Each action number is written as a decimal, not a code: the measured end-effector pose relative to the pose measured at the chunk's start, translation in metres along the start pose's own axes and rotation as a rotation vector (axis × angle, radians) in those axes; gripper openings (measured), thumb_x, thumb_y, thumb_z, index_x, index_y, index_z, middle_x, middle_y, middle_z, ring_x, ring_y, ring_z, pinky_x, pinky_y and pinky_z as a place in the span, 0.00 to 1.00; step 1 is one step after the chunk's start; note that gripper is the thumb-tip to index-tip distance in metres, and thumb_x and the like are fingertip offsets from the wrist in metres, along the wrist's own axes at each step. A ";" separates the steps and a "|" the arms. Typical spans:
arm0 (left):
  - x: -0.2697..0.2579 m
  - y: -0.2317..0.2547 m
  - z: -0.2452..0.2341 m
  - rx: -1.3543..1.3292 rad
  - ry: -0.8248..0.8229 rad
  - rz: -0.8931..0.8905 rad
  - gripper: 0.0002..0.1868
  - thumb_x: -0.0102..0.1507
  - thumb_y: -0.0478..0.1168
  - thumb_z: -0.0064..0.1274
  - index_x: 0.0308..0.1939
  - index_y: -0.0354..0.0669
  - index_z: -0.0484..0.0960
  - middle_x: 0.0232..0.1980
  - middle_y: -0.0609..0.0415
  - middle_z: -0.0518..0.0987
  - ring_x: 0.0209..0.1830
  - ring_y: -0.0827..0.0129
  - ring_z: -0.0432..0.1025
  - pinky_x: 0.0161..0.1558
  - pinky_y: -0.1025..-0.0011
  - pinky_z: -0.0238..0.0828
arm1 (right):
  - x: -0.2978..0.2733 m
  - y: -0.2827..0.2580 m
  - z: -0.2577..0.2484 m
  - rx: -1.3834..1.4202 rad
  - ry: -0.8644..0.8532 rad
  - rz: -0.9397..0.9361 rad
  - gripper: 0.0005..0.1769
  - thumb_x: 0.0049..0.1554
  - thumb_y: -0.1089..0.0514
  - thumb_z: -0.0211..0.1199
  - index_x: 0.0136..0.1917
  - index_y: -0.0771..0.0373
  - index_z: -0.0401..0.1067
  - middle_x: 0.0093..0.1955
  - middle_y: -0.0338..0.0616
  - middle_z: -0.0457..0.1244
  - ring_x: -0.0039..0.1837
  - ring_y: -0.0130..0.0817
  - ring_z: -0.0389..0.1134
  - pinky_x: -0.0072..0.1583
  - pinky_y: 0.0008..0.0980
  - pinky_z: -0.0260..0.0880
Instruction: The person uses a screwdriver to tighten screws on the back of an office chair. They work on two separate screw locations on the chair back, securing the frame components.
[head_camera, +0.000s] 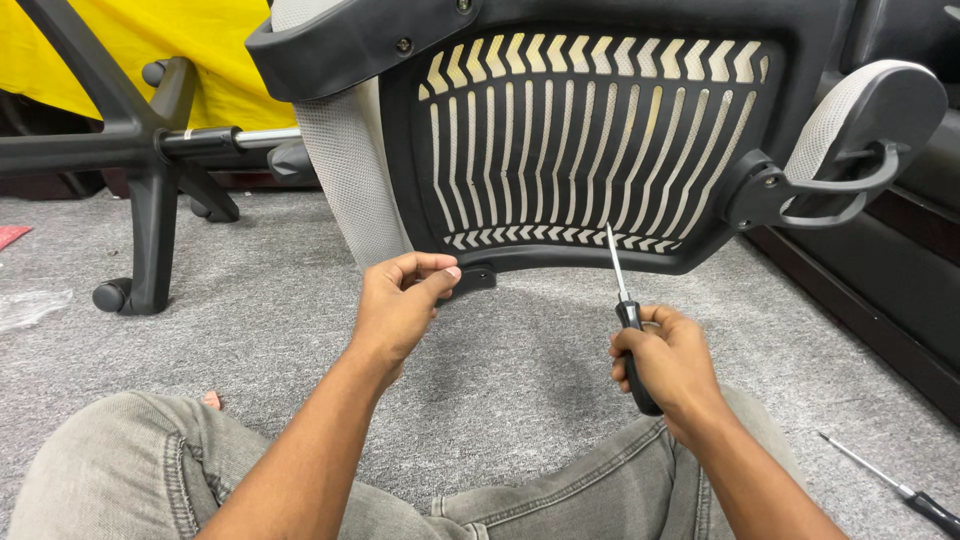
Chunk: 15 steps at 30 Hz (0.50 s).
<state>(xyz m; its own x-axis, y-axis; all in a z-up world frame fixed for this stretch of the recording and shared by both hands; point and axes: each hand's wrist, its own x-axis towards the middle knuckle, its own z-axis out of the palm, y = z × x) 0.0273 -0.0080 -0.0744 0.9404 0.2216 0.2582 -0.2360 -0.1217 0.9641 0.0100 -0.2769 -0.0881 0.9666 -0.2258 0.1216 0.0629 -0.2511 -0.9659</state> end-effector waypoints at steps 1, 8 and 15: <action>0.001 0.001 -0.001 -0.015 -0.002 0.021 0.09 0.61 0.40 0.60 0.44 0.43 0.88 0.34 0.57 0.83 0.35 0.76 0.74 0.36 0.74 0.70 | -0.001 -0.001 0.001 -0.001 -0.009 0.015 0.09 0.55 0.69 0.56 0.50 0.71 0.69 0.34 0.49 0.65 0.31 0.32 0.65 0.34 0.31 0.67; 0.021 0.015 -0.006 -0.083 -0.012 0.134 0.09 0.61 0.41 0.60 0.43 0.43 0.88 0.35 0.59 0.82 0.36 0.77 0.74 0.36 0.76 0.69 | -0.004 -0.016 0.010 -0.005 -0.106 0.030 0.07 0.58 0.64 0.57 0.46 0.71 0.71 0.32 0.48 0.63 0.31 0.31 0.64 0.33 0.31 0.66; 0.038 0.037 -0.011 -0.081 -0.013 0.240 0.09 0.60 0.41 0.61 0.42 0.43 0.88 0.35 0.61 0.83 0.36 0.80 0.76 0.36 0.78 0.70 | -0.007 -0.045 0.019 -0.006 -0.153 -0.055 0.13 0.61 0.58 0.52 0.52 0.68 0.73 0.36 0.42 0.64 0.34 0.29 0.65 0.36 0.29 0.67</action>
<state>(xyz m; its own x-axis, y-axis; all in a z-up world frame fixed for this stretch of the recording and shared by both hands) 0.0518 0.0069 -0.0285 0.8579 0.1834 0.4800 -0.4714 -0.0910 0.8772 0.0047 -0.2457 -0.0498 0.9883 -0.0657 0.1373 0.1154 -0.2652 -0.9573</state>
